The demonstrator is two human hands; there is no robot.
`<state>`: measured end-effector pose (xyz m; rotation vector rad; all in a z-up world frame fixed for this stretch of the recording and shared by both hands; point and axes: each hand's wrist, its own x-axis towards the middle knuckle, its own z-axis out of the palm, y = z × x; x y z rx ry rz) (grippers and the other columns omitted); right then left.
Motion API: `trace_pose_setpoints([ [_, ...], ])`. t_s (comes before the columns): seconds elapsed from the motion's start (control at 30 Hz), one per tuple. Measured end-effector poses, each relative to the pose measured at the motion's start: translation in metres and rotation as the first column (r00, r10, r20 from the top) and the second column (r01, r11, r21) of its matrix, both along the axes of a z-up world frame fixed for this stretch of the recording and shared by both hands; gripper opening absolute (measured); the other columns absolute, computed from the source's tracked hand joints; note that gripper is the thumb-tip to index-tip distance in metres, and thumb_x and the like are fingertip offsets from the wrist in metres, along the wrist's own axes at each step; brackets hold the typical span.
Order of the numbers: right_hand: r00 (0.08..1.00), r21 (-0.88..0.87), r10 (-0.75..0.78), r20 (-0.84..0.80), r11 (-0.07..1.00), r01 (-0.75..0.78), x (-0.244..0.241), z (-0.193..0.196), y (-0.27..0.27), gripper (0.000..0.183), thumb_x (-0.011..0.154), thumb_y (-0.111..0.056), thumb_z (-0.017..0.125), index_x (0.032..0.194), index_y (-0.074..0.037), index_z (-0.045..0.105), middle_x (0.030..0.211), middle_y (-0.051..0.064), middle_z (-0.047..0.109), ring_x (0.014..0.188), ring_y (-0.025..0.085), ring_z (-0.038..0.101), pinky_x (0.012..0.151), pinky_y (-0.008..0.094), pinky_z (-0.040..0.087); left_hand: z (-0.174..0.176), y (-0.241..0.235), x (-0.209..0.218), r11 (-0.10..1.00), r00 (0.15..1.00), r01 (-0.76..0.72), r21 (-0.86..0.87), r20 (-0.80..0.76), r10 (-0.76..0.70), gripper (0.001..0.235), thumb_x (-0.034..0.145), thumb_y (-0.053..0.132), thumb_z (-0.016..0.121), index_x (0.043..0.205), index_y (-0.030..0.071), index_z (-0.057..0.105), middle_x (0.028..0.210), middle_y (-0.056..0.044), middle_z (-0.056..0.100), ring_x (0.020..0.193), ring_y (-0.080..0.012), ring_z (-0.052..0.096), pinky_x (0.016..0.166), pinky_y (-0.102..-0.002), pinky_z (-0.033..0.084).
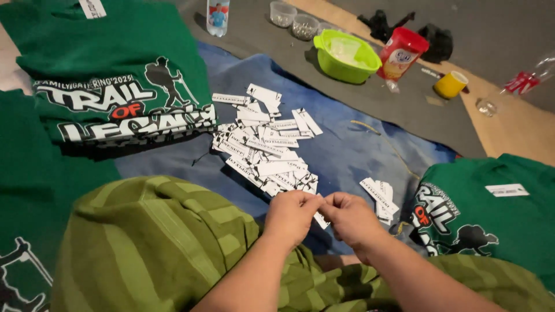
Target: The person sits on the floor and repeatedly picks up small white tags from a pile, threads a black string through the hole in each tag, and places the finished tag into a separate pile. Green t-shirts are visible nearby.
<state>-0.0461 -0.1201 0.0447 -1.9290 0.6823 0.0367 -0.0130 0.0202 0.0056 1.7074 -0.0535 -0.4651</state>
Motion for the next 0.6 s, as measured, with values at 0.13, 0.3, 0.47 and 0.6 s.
trace_pose_setpoints([
  [0.13, 0.995, 0.058, 0.044, -0.088, 0.998, -0.039, -0.004, 0.025, 0.014, 0.024, 0.100, -0.018, 0.070, 0.084, -0.001, 0.064, 0.069, 0.008, 0.056, 0.058, 0.015, 0.046, 0.051, 0.029, 0.037, 0.012, 0.001, -0.004, 0.988, 0.995, -0.094, -0.124, -0.038, 0.090, 0.024, 0.091, 0.024, 0.065, 0.095, 0.005, 0.080, 0.074, -0.003, 0.071, 0.063, -0.0139, 0.060, 0.060, -0.028, 0.052],
  [0.3, 0.998, -0.032, -0.015, -0.063, 0.999, 0.013, -0.004, 0.030, 0.017, 0.016, 0.096, -0.012, 0.070, 0.084, -0.001, 0.069, 0.070, 0.007, 0.056, 0.054, 0.015, 0.045, 0.048, 0.028, 0.035, 0.019, 0.006, -0.006, 0.935, 0.961, -0.245, -0.256, -0.190, 0.200, 0.028, 0.094, 0.025, 0.065, 0.098, 0.000, 0.078, 0.072, -0.004, 0.063, 0.065, -0.0130, 0.049, 0.060, -0.028, 0.046],
  [0.47, 0.999, 0.055, -0.028, -0.034, 0.998, 0.030, -0.006, 0.029, 0.015, 0.013, 0.095, -0.009, 0.068, 0.084, -0.001, 0.069, 0.070, 0.007, 0.057, 0.055, 0.015, 0.043, 0.049, 0.028, 0.034, 0.020, 0.009, -0.005, 0.915, 0.951, -0.243, -0.322, -0.268, 0.158, 0.029, 0.096, 0.024, 0.064, 0.106, 0.001, 0.077, 0.085, -0.004, 0.067, 0.075, -0.0124, 0.053, 0.068, -0.027, 0.046],
  [0.6, 0.999, 0.185, -0.022, -0.029, 0.982, 0.027, -0.006, 0.021, 0.004, 0.010, 0.096, -0.007, 0.069, 0.088, -0.001, 0.069, 0.066, 0.008, 0.053, 0.052, 0.016, 0.042, 0.048, 0.030, 0.033, 0.021, 0.008, -0.007, 0.936, 0.956, -0.210, -0.282, -0.261, 0.136, 0.032, 0.097, 0.025, 0.062, 0.111, 0.002, 0.078, 0.080, -0.003, 0.067, 0.068, -0.0108, 0.052, 0.061, -0.026, 0.045],
])
